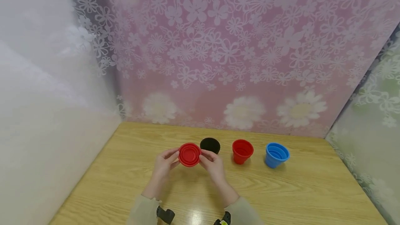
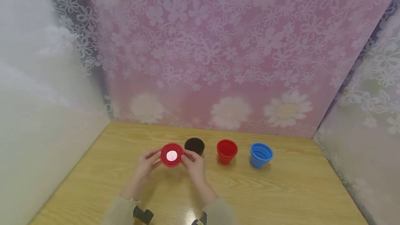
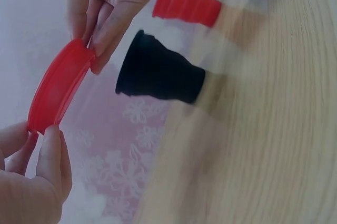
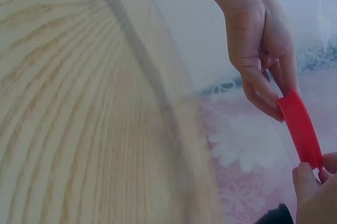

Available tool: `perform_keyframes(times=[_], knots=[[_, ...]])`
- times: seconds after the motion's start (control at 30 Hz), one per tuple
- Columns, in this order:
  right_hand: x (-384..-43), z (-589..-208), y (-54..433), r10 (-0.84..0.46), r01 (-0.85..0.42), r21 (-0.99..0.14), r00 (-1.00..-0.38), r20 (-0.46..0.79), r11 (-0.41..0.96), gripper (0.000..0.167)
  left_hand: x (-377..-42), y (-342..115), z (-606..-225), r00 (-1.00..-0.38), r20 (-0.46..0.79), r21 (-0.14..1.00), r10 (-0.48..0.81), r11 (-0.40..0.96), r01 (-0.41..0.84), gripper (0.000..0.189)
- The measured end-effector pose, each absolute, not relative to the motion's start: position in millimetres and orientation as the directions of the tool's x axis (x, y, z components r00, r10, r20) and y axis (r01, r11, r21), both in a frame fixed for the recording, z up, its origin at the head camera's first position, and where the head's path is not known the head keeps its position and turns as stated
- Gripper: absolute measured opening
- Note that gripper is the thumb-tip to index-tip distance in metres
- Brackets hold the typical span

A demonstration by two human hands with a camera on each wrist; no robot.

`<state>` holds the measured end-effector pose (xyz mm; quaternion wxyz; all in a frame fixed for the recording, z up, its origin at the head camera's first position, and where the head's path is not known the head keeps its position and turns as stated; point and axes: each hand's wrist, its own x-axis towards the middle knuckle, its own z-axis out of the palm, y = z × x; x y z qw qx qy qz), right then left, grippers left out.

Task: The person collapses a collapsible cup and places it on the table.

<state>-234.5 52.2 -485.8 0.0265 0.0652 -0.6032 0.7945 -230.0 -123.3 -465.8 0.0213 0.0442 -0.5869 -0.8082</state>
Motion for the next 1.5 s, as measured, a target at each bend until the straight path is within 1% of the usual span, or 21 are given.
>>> perform_keyframes(times=[0.13,0.27,0.33,0.43,0.6,0.67,0.77,0.87,1.0,1.17,1.33,1.5], knots=[[-229.0,-470.9,34.8,0.007,-0.057,-0.963,-0.998,0.058,-0.264,0.031,-234.4,-137.0,-472.7,-0.996,-0.059,0.945,-0.07,-0.325,-0.033,0.022],[-232.2,-472.4,21.6,0.023,-0.006,-0.962,-1.0,-0.001,-0.273,0.028,-240.8,-149.3,-480.8,-0.994,-0.096,0.923,-0.05,-0.378,-0.07,0.015],[-235.4,-474.2,15.3,0.033,0.014,-0.961,-0.999,-0.024,-0.277,0.028,-245.0,-155.0,-484.6,-0.993,-0.108,0.912,-0.037,-0.402,-0.084,0.014],[-241.3,-479.4,6.9,0.044,0.031,-0.96,-0.998,-0.045,-0.279,0.027,-251.1,-162.7,-489.8,-0.992,-0.122,0.909,-0.024,-0.405,-0.102,0.015],[-251.5,-491.1,-3.4,0.072,0.023,-0.972,-0.997,-0.041,-0.233,0.023,-260.7,-168.5,-495.2,-0.985,-0.163,0.928,-0.049,-0.347,-0.137,0.023],[-256.1,-496.2,-6.2,0.094,0.025,-0.975,-0.995,-0.047,-0.223,0.023,-265.2,-168.7,-496.8,-0.981,-0.179,0.945,-0.068,-0.288,-0.153,0.027],[-263.9,-504.0,-10.0,0.124,0.064,-0.969,-0.988,-0.096,-0.24,0.022,-271.8,-167.7,-498.4,-0.977,-0.194,0.962,-0.094,-0.216,-0.17,0.029],[-271.1,-512.0,-13.5,0.151,0.106,-0.965,-0.978,-0.145,-0.24,0.021,-277.6,-167.0,-502.0,-0.976,-0.194,0.968,-0.101,-0.183,-0.174,0.028],[-278.0,-521.6,-17.0,0.197,0.135,-0.971,-0.965,-0.174,-0.198,0.021,-283.5,-166.2,-508.1,-0.973,-0.2,0.973,-0.113,-0.136,-0.185,0.026],[-283.7,-528.8,-20.3,0.24,0.137,-0.982,-0.957,-0.166,-0.133,0.023,-286.6,-163.0,-510.8,-0.969,-0.204,0.978,-0.138,-0.078,-0.195,0.025],[-283.3,-529.0,-23.3,0.259,0.119,-0.993,-0.959,-0.11,0.016,0.021,-286.2,-159.8,-509.4,-0.964,-0.205,0.979,-0.168,-0.025,-0.203,0.023],[-280.1,-526.9,-25.9,0.259,0.101,-0.985,-0.964,-0.062,0.138,0.02,-284.6,-162.1,-511.6,-0.967,-0.199,0.979,-0.158,0.015,-0.204,0.023]])
